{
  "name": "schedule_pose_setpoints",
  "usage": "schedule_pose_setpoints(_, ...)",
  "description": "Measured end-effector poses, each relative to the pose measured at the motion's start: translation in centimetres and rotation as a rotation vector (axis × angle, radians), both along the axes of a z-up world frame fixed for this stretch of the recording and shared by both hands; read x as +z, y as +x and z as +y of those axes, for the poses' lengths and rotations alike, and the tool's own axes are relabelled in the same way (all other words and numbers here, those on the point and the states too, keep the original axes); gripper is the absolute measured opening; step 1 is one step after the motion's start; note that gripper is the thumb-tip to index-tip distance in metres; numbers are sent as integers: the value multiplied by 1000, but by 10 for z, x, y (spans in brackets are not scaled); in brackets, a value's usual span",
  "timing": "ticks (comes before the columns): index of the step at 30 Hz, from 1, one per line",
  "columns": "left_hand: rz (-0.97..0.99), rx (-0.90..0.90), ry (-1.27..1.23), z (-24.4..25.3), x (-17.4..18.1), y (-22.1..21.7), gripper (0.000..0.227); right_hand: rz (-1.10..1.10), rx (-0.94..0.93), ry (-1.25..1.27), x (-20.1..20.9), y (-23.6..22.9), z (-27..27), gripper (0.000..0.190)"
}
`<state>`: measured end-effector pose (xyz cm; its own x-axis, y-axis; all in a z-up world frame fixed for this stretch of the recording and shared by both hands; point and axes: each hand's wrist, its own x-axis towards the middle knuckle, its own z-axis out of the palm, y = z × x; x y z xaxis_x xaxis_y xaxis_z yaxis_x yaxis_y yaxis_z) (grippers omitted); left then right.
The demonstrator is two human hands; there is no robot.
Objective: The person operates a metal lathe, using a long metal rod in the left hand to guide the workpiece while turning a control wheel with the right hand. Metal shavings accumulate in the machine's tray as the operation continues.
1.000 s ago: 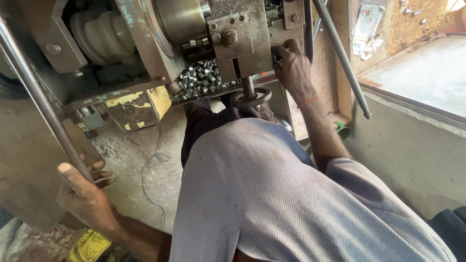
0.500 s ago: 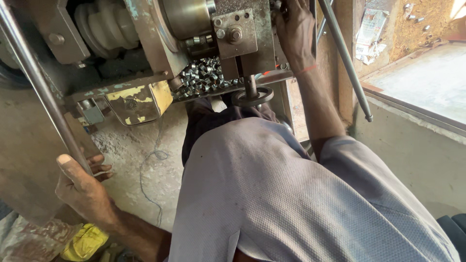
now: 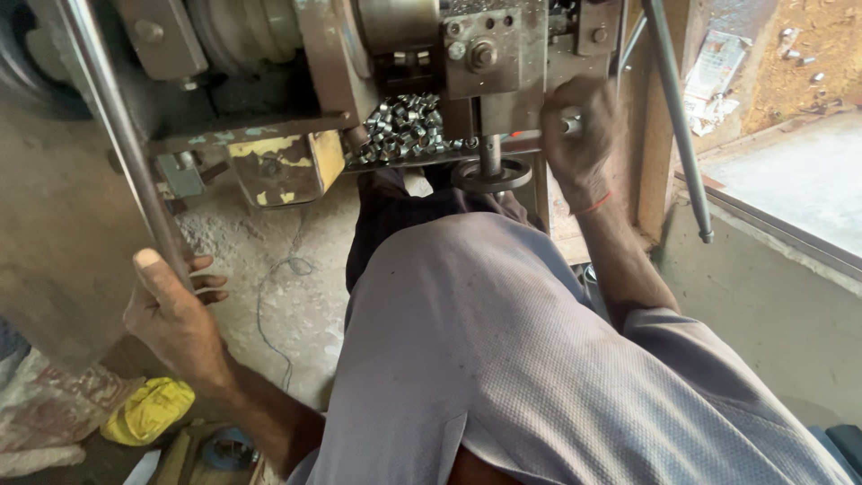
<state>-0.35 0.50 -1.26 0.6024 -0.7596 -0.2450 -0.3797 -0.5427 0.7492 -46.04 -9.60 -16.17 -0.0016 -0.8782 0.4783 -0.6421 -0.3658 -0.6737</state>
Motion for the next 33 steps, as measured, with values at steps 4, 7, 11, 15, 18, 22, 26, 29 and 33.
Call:
schedule_pose_setpoints(4, -10, -17, -3, -3, 7, -4, 62, -18, 345, -154, 6, 59, 11, 19)
schedule_pose_setpoints(7, -19, -30, -16, -5, 9, -5, 60, 365, 381, 14, -12, 105, 13, 30)
schedule_pose_setpoints(11, -28, -26, -40, -1, 8, -5, 58, 597, 322, 105, -57, 152, 3, 51)
schedule_pose_setpoints(15, 51, -42, -107, -2, 4, -1, 57, 637, 334, 315, -100, 177, -15, 64)
schedule_pose_setpoints(18, 74, -51, -123, -1, 3, 0, 56, 696, 251, 408, -126, 186, -32, 68)
schedule_pose_setpoints(22, 10, -60, -55, 0, 5, 2, 57, 865, 298, 533, -153, 190, -47, 66)
schedule_pose_setpoints(26, 23, -110, -65, -3, 6, 4, 56, 988, 235, 546, -168, 192, -58, 70)
schedule_pose_setpoints(29, 56, -101, -64, -1, 4, 6, 55, 688, 141, 758, -173, 196, -61, 74)
schedule_pose_setpoints(33, 115, -90, -88, 2, -1, 9, 55, 891, 189, 628, -182, 196, -67, 62)
